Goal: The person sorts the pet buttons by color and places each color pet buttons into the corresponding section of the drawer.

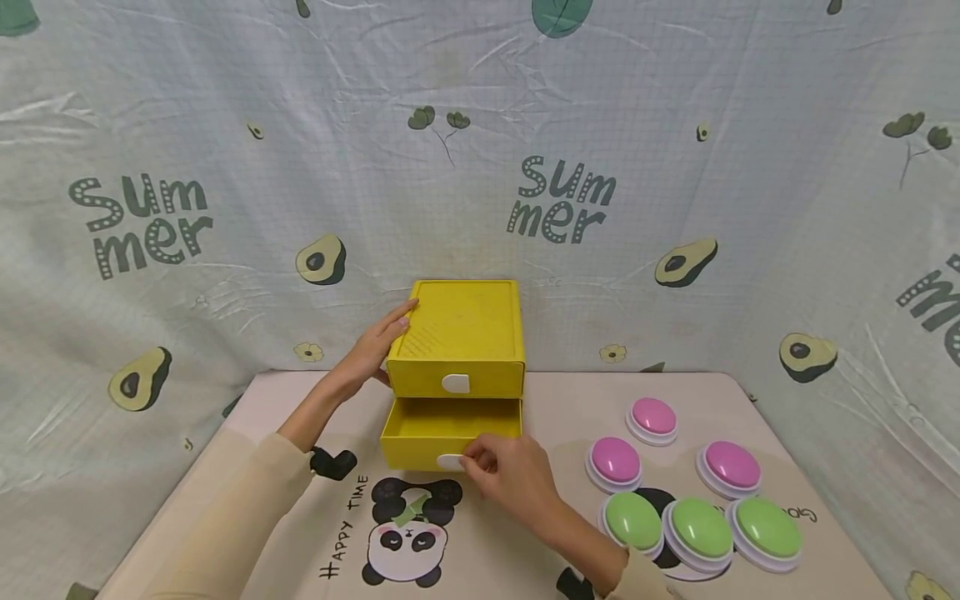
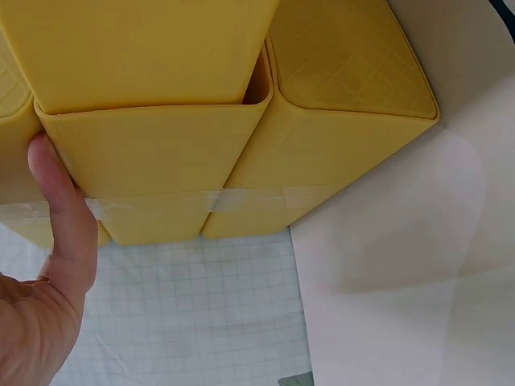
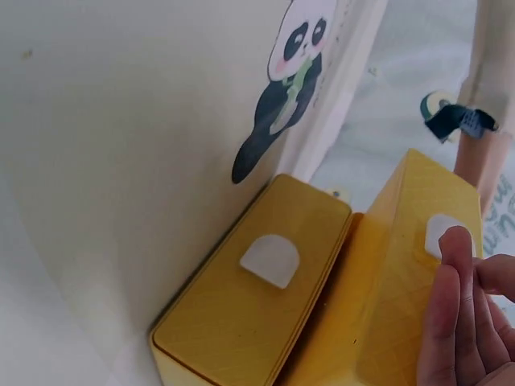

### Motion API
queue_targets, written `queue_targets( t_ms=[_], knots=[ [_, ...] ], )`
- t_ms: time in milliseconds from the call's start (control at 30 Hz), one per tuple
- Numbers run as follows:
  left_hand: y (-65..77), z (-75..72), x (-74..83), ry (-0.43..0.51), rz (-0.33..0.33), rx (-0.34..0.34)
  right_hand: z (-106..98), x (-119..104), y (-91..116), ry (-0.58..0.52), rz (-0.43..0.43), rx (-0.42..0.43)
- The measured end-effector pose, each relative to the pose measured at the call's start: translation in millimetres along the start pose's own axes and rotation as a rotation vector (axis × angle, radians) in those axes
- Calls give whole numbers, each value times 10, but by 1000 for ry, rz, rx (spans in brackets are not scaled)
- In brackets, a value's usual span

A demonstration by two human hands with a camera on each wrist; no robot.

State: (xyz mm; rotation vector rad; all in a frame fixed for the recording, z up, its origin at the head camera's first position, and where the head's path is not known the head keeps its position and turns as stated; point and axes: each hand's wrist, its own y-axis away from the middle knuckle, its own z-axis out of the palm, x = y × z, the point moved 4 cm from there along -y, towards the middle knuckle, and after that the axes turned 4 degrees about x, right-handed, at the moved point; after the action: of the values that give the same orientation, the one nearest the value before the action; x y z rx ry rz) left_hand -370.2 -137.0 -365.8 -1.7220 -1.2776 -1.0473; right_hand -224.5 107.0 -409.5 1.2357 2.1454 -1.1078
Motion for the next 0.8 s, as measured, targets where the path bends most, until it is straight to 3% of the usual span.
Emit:
queue_targets(
  t_ms=[367,800],
  knots=[
    [-13,4,12,34,-21,-18,-35,-139,232,10,42,-36],
    [-6,6,8,20,12,3,3,-179,437,32,72,-69]
  ],
)
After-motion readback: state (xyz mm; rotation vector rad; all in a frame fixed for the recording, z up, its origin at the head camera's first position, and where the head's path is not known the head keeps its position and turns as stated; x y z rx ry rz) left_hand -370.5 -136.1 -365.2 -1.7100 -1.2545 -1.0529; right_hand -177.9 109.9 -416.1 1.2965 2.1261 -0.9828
